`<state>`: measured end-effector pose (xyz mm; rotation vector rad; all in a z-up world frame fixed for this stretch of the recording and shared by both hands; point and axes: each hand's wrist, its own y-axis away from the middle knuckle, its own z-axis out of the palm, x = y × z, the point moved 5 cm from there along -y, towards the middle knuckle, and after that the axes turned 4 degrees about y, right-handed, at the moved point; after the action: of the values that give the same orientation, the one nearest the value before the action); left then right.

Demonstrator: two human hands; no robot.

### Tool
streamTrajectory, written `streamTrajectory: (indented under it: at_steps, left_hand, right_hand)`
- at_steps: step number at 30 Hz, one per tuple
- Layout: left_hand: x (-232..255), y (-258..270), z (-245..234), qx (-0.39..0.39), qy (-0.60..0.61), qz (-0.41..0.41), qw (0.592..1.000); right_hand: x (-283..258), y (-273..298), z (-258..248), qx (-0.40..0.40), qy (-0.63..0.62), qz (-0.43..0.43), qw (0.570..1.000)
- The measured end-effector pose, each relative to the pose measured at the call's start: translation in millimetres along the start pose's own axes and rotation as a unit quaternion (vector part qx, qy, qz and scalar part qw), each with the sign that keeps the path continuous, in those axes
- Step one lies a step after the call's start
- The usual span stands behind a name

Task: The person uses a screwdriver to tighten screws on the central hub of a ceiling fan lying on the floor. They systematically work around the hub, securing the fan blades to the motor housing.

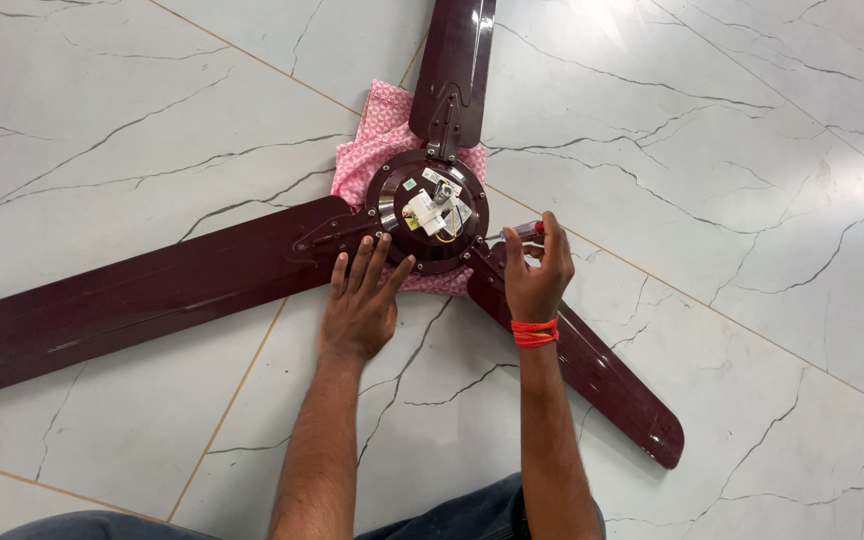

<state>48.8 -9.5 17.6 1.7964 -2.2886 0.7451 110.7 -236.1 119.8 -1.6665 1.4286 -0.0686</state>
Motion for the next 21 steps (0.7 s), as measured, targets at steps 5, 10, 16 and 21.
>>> streamTrajectory:
  at_steps: [5, 10, 16, 21]
  left_hand:
    - [1, 1, -2, 0.004, -0.01, -0.002, 1.0]
    - [1, 0, -2, -0.004, 0.0, -0.006, 1.0]
    - [1, 1, -1, -0.008, -0.01, -0.004, 1.0]
    - [1, 1, 0, -0.004, -0.012, -0.004, 1.0]
  right_hand:
    - [-2, -4, -7, 0.001, 0.001, -0.012, 1.0]
    - [1, -6, -6, -0.023, -0.022, 0.014, 0.999]
    - [6, -11, -11, -0.079, -0.084, 0.049, 0.992]
    - [-5, -14, -13, -0.124, -0.109, 0.04, 0.986]
